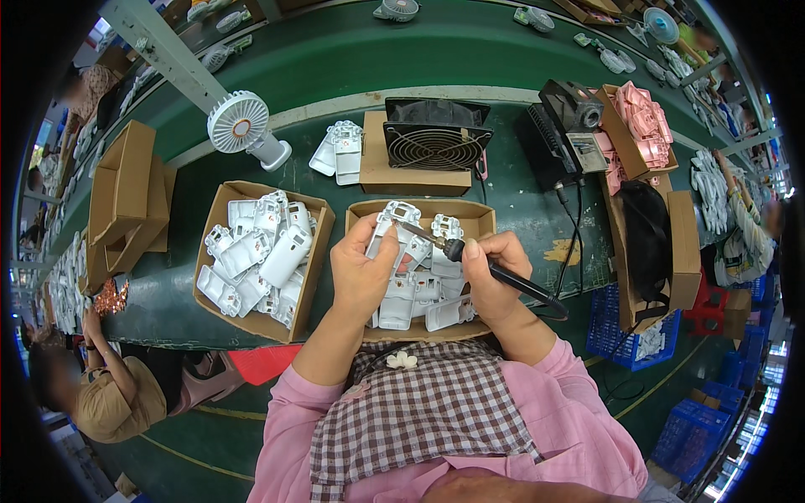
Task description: The person solders electrical contacts on plastic casings with a soldering iron, moves boxes of parts to an overhead shelf, and sets an empty box on the table. The person solders additional plastic casings, places them into the cardboard box, and sorts the parts by hand.
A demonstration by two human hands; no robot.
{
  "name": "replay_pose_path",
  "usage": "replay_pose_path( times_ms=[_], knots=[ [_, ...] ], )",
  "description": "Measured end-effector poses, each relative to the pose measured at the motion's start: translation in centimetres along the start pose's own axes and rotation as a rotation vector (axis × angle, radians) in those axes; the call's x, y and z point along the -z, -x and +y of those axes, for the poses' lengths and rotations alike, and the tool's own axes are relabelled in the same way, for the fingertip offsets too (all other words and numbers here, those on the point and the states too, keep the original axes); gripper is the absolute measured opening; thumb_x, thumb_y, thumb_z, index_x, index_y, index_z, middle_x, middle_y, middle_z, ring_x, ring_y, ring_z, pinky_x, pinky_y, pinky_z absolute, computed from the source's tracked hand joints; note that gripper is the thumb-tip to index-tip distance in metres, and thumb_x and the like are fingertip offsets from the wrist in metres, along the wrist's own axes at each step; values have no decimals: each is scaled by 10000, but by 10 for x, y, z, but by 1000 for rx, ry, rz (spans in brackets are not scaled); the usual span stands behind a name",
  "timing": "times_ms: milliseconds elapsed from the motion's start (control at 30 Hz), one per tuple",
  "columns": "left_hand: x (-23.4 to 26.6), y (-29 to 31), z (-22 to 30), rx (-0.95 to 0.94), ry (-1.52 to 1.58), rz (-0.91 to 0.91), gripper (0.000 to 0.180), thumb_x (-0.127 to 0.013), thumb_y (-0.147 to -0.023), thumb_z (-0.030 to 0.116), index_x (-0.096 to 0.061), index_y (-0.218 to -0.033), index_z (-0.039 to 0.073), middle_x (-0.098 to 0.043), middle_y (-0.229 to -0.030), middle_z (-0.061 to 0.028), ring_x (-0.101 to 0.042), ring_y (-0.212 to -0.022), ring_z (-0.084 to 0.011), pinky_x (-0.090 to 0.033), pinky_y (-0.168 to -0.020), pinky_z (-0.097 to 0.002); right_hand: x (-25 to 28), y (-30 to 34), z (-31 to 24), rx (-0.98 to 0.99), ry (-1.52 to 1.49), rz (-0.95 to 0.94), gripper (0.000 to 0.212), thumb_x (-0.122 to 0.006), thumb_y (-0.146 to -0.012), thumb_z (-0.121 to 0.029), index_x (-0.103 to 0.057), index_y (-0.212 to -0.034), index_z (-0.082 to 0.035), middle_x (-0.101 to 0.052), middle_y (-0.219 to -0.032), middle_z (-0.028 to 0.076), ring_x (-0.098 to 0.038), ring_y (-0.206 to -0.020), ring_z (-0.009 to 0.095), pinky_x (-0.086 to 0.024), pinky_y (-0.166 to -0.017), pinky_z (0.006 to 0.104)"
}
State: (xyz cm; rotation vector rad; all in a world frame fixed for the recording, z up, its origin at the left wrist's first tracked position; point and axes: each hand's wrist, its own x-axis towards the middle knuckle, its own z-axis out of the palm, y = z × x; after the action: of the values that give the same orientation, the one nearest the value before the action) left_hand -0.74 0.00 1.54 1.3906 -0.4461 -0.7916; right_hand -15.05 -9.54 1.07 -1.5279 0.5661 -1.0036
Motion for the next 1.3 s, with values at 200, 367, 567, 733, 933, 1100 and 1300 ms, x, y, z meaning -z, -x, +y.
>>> replay_pose_path(
  times_ms=[200, 367, 567, 733, 933, 1100, 1300],
  knots=[
    [-1, -1, 1, 2, 5, -5, 162, -529, -928, 63, -599, -1042, -27, -663, -836, -61, -620, -631, -88, -508, -523, -206, 0, 0, 3, -10, -8, 2, 168, -662, -864, -92, -519, -806, -27, -598, -681, 24, -496, -586, 35, -411, -516, 201],
    [0, -2, 3, 27, -3, 10, 159, -531, -925, 59, -602, -1043, -22, -662, -842, -61, -619, -636, -87, -507, -527, -207, -1, -1, 4, 5, 41, 35, 166, -673, -851, -93, -525, -813, -27, -602, -685, 24, -506, -582, 49, -418, -518, 215],
    [8, 5, -11, -309, -532, 135, 292, -651, -775, 85, -610, -1049, -5, -663, -844, -124, -646, -764, -270, -513, -693, -365, 2, 0, 3, 120, -88, 175, 142, -537, -898, -85, -422, -818, -64, -494, -640, 53, -457, -479, 88, -380, -455, 217],
    [2, 44, 63, -887, -539, -71, 275, -632, -721, 24, -619, -996, 30, -615, -991, -113, -554, -901, -289, -427, -827, -396, 3, -1, 9, 111, -218, 223, 190, -580, -891, -156, -429, -824, -62, -490, -668, 64, -453, -457, 97, -382, -415, 219],
    [-53, 83, 112, -501, 595, -1305, 308, -535, -927, 159, -509, -1179, -16, -523, -1166, -147, -509, -1067, -294, -395, -909, -389, 0, 2, 7, 92, -198, 269, 172, -565, -904, -134, -433, -814, -68, -449, -647, 36, -406, -472, 86, -339, -416, 207],
    [-85, 111, 110, -332, 949, -1281, 426, -514, -970, 238, -487, -1244, -87, -510, -1257, -255, -480, -1173, -352, -398, -965, -422, 0, 0, 6, 52, -196, 265, 162, -557, -922, -167, -458, -828, -79, -457, -667, 23, -424, -523, 73, -329, -457, 190],
    [-92, 118, 111, -286, 971, -1303, 418, -527, -959, 248, -495, -1220, -77, -520, -1219, -236, -489, -1122, -341, -391, -936, -412, -4, -1, 6, 46, -210, 271, 142, -552, -921, -123, -495, -803, -67, -499, -681, 26, -404, -525, 62, -296, -466, 186]
  ],
)
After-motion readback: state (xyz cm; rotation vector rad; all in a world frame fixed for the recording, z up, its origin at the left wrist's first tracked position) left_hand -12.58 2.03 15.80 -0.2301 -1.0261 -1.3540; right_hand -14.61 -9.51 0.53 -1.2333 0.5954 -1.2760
